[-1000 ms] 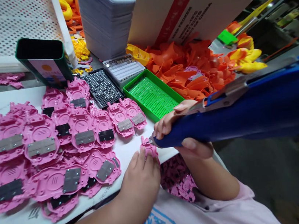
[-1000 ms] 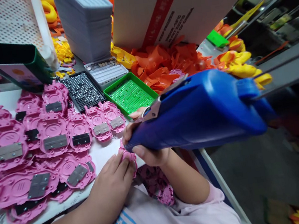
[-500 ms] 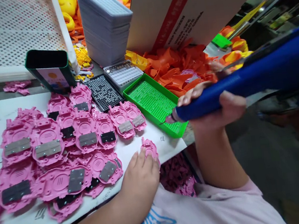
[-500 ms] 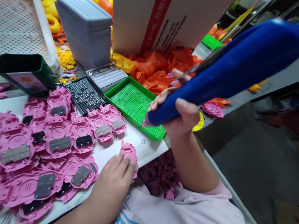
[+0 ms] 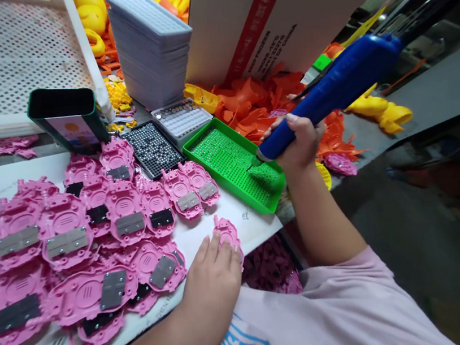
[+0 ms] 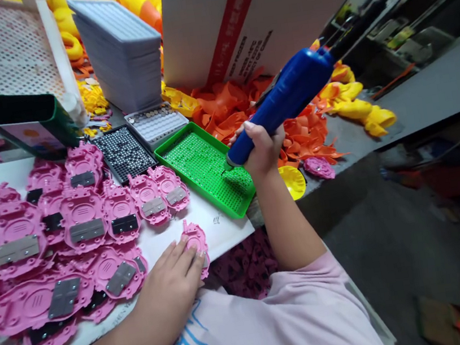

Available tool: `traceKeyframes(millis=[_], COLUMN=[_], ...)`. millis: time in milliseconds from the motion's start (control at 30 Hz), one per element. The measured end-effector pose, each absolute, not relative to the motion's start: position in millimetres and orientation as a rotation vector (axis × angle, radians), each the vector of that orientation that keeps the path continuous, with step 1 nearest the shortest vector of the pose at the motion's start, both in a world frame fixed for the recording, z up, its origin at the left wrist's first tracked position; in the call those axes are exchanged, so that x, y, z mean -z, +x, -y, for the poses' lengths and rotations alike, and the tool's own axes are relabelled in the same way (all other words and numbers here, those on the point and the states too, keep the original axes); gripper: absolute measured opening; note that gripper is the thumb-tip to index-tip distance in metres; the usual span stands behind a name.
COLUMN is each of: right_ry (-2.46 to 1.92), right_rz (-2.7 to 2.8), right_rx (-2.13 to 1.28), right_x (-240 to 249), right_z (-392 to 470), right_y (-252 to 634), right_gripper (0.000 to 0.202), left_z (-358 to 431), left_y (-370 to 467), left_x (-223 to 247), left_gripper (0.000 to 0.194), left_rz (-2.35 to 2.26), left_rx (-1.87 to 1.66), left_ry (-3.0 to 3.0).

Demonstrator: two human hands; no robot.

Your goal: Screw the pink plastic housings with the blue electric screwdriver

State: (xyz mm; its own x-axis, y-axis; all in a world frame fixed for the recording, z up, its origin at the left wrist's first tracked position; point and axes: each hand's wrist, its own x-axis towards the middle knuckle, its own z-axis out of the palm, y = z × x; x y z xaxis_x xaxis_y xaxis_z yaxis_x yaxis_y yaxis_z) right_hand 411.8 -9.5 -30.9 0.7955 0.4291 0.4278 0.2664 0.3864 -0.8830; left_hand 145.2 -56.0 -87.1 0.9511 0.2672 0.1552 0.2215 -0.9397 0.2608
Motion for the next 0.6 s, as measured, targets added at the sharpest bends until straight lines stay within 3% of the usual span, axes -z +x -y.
traceKeyframes(millis=[600], right_ry=[-1.155], right_rz=[0.668], right_rx=[-0.192], right_x=[35.4], right_z=[9.0], right_y=[415.5], right_gripper=[0.015], left_z=[57.2], left_y=[144.9], left_x=[88.8], left_gripper=[0.029], left_rz=[-0.369], left_rx=[-0.369], left_ry=[2.861])
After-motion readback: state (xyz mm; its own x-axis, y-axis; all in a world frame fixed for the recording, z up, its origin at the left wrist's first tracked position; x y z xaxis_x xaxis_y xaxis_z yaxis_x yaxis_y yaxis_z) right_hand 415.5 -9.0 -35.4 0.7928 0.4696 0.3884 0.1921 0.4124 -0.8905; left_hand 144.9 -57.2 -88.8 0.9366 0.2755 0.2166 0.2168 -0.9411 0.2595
